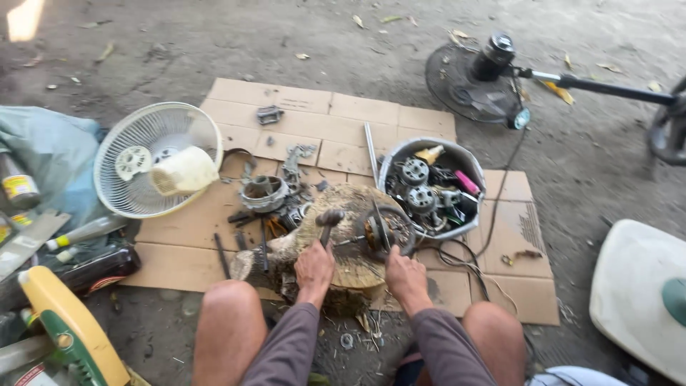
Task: The person uses a hammer and a metal rod to strike and separate a circular metal component on a wooden stump. They repeatedly hit the part to loosen it, then use their hands to pull the separated pieces apart.
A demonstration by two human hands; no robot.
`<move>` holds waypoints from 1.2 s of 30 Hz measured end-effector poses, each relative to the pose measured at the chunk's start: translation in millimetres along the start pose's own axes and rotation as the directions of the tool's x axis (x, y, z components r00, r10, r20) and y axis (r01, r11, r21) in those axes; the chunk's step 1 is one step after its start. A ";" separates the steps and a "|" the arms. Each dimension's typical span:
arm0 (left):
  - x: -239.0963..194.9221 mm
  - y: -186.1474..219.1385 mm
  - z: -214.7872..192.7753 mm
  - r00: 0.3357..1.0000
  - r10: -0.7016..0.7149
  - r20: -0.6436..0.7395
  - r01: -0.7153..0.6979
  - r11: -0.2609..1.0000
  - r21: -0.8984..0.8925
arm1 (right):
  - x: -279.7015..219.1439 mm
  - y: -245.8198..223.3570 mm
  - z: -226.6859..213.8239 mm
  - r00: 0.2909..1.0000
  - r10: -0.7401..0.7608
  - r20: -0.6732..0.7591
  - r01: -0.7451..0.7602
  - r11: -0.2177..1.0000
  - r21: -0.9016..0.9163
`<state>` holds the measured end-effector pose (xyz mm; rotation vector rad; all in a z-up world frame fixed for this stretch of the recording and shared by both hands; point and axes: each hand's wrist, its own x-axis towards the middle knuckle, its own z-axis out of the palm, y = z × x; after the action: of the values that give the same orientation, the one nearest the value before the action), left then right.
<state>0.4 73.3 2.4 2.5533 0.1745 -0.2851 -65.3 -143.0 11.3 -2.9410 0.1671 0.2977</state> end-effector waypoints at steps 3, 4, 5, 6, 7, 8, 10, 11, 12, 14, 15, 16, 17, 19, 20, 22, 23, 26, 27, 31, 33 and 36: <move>-7.0 7.2 -7.4 0.999 0.024 -0.046 -0.022 0.999 0.036 | 12.6 11.7 26.8 1.000 0.008 -0.011 -0.009 0.998 -0.055; -16.5 24.0 -24.5 0.987 0.095 -0.126 -0.087 0.994 0.074 | 11.7 12.6 29.5 1.000 0.018 -0.013 -0.019 0.998 -0.060; -25.7 40.9 -41.2 0.965 0.168 -0.203 -0.147 0.982 0.116 | 11.1 13.6 32.4 1.000 0.027 -0.014 -0.028 0.997 -0.066; -19.6 46.3 -36.2 0.966 0.170 -0.195 -0.150 0.982 0.112 | 8.5 13.0 31.5 0.999 0.034 -0.010 -0.035 0.997 -0.070; -13.7 51.6 -31.3 0.955 0.234 -0.183 -0.220 0.971 0.093 | 5.7 12.1 30.7 0.999 0.052 0.002 -0.052 0.998 -0.043; -4.5 56.6 -28.6 0.937 0.301 -0.179 -0.292 0.953 0.075 | 7.2 8.9 29.5 0.998 0.067 0.006 -0.067 0.998 -0.014; 6.1 65.4 -20.5 0.924 0.368 -0.101 -0.360 0.929 0.090 | 2.6 1.5 14.4 0.997 0.077 -0.006 -0.077 0.997 -0.022; 10.2 70.5 -15.4 0.904 0.426 -0.021 -0.422 0.901 0.101 | -0.8 -1.1 6.8 0.996 0.083 -0.013 -0.083 0.996 -0.028; 11.4 71.0 -10.8 0.900 0.435 -0.012 -0.432 0.897 0.089 | -7.3 -4.2 -6.8 0.995 0.099 -0.012 -0.099 0.994 -0.037; 15.1 73.7 -0.7 0.902 0.369 0.222 -0.399 0.910 0.109 | -18.3 -10.3 -34.3 0.996 0.083 -0.014 -0.083 0.995 0.053; 15.5 72.7 2.6 0.895 0.381 0.233 -0.411 0.906 0.096 | -20.6 -6.0 -41.6 0.995 0.101 -0.014 -0.101 0.994 0.044; 16.2 70.0 5.1 0.901 0.395 0.177 -0.411 0.909 0.064 | -22.4 -3.1 -48.1 0.995 0.098 -0.031 -0.096 0.993 0.066; 17.1 67.2 8.0 0.906 0.405 0.120 -0.412 0.911 0.032 | -24.1 -0.4 -54.3 0.994 0.095 -0.049 -0.090 0.992 0.088; 16.7 63.0 10.2 0.907 0.393 0.152 -0.394 0.919 -0.025 | -27.9 -1.1 -77.4 0.981 0.186 -0.061 -0.171 0.966 0.195; 15.5 57.5 10.3 0.911 0.373 0.178 -0.366 0.928 -0.070 | -30.4 -3.9 -87.1 0.962 0.265 -0.065 -0.234 0.923 0.306; 6.4 56.2 8.7 0.902 0.388 0.191 -0.376 0.922 -0.096 | -27.3 2.0 -90.3 0.932 0.358 -0.058 -0.296 0.843 0.450; 2.8 55.6 6.3 0.894 0.404 0.194 -0.387 0.914 -0.120 | -24.9 4.2 -92.3 0.895 0.443 -0.045 -0.337 0.739 0.584; -12.3 63.3 0.0 0.881 0.414 0.229 -0.379 0.907 -0.184 | -23.4 -11.0 -100.0 0.888 0.456 -0.061 -0.248 0.587 0.771; -10.0 64.1 7.1 0.876 0.421 0.236 -0.384 0.904 -0.186 | -23.8 -12.0 -100.9 0.883 0.465 -0.062 -0.254 0.584 0.771; -22.2 73.2 4.7 0.887 0.359 0.289 -0.302 0.927 -0.224 | -18.2 -14.6 -82.7 0.911 0.409 0.060 -0.279 0.502 0.818; -22.7 78.9 -1.7 0.892 0.334 0.304 -0.272 0.935 -0.228 | -9.1 -18.3 -76.0 0.922 0.383 0.056 -0.256 0.493 0.832; -16.2 78.8 6.4 0.889 0.330 0.318 -0.271 0.938 -0.215 | -7.7 -22.7 -78.5 0.927 0.373 0.029 -0.209 0.452 0.867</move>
<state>-1.9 3.0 41.9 2.2756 -0.3206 -0.5703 -55.1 -135.0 92.4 -1.8815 0.6515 -0.0224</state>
